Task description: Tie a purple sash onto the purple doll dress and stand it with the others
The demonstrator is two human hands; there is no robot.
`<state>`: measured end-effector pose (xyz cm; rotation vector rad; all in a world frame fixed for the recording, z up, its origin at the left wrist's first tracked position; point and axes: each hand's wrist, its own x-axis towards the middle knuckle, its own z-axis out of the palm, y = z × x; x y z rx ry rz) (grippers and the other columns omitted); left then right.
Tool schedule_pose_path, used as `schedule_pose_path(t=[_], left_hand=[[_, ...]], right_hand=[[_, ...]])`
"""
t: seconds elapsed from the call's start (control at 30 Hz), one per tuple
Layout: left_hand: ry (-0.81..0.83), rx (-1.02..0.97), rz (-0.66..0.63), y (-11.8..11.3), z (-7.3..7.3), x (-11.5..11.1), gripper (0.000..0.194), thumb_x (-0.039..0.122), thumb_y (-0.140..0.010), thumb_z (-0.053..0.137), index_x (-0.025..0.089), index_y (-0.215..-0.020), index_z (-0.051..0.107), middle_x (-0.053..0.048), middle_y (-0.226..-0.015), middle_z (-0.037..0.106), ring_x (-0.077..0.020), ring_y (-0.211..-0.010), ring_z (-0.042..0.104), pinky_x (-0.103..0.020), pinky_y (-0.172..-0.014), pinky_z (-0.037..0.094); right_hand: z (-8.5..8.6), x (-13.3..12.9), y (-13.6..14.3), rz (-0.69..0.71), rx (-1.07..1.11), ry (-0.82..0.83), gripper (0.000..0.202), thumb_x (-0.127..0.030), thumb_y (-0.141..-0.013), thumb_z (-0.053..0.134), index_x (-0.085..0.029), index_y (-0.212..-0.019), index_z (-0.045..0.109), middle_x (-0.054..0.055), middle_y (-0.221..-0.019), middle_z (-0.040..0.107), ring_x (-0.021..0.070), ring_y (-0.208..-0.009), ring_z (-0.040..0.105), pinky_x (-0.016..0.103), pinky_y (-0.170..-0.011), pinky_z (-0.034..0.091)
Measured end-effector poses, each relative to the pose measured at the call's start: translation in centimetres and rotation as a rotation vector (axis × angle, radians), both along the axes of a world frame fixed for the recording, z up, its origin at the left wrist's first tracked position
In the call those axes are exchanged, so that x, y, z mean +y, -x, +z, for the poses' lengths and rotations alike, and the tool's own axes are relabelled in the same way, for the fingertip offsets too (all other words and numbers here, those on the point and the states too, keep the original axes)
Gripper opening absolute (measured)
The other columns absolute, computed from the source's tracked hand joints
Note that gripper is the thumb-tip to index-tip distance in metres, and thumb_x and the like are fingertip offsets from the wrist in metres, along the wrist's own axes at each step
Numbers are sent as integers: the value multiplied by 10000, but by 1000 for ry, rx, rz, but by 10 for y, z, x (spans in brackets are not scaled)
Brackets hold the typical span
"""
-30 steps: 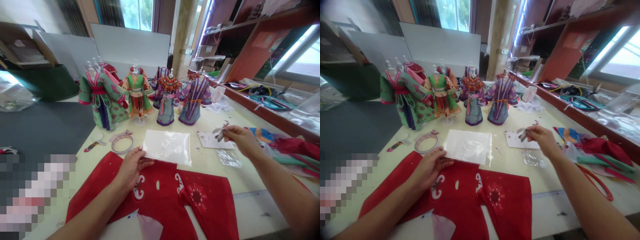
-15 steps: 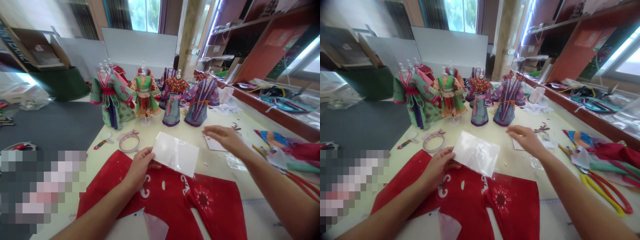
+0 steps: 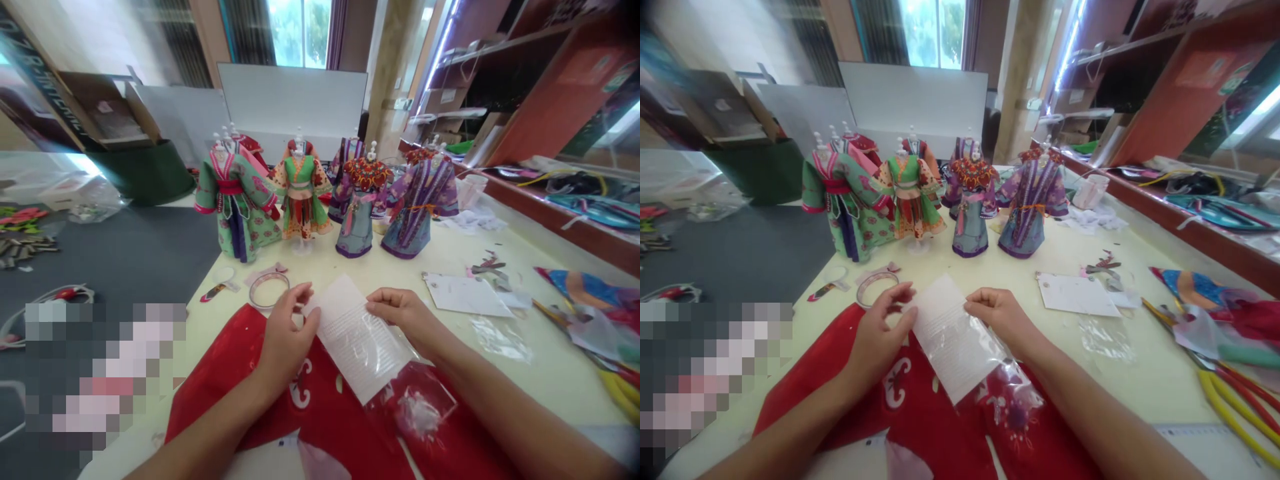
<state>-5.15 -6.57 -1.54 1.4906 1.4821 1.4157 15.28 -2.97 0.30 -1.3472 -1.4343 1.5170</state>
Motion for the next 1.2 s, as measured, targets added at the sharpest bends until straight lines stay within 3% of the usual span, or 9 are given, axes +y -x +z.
schedule_pose_path(t=[0.07, 0.13, 0.27, 0.43, 0.63, 0.97, 1.2], left_hand=[[-275, 272, 46, -1, -1, -2, 280, 188, -734, 612, 215, -1012, 627, -64, -1019, 602, -218, -992, 518, -353, -891, 387], [-419, 476, -8, -4, -2, -4, 206, 176, -768, 587, 208, -963, 645, -65, -968, 611, -214, -943, 518, -375, -881, 372], [-433, 667, -118, -13, -4, -6, 167, 191, -830, 520, 193, -931, 654, -60, -876, 641, -197, -824, 527, -377, -800, 372], [-407, 683, -142, -17, -7, -4, 155, 214, -850, 500, 184, -868, 652, -52, -850, 652, -179, -783, 546, -367, -775, 362], [-397, 669, -153, -18, -7, -6, 162, 208, -858, 484, 179, -796, 631, -40, -814, 654, -161, -761, 542, -357, -792, 374], [-286, 626, -164, -19, -14, -7, 169, 208, -847, 495, 166, -748, 626, -44, -775, 641, -166, -753, 535, -359, -759, 391], [-317, 605, -201, -16, -15, -4, 190, 183, -858, 468, 172, -782, 642, -46, -804, 656, -160, -763, 540, -348, -761, 393]], right_hand=[[-4, -3, 4, -23, 13, 7, 199, -356, -681, 652, -163, -716, 616, -19, -615, 562, 69, -526, 430, 215, -512, 306], [-6, -7, 8, -19, 28, 4, 195, -347, -677, 657, -159, -700, 612, -24, -607, 547, 67, -531, 418, 213, -514, 299], [-7, -15, 14, 35, 68, 28, 221, -376, -696, 642, -157, -712, 626, -14, -628, 557, 80, -561, 437, 219, -538, 324], [-9, -23, 19, 81, 85, 60, 239, -396, -718, 626, -175, -796, 671, 8, -725, 625, 108, -633, 510, 234, -596, 384], [-18, -25, 21, 104, 6, -16, 244, -393, -741, 607, -214, -882, 692, 20, -809, 668, 150, -741, 569, 257, -656, 428], [-28, -26, 21, 139, -16, 8, 277, -410, -750, 594, -217, -922, 691, 34, -804, 671, 166, -740, 582, 267, -638, 440], [-27, -26, 23, 131, -2, 33, 300, -425, -736, 593, -199, -907, 691, 47, -810, 672, 160, -685, 569, 267, -597, 427]])
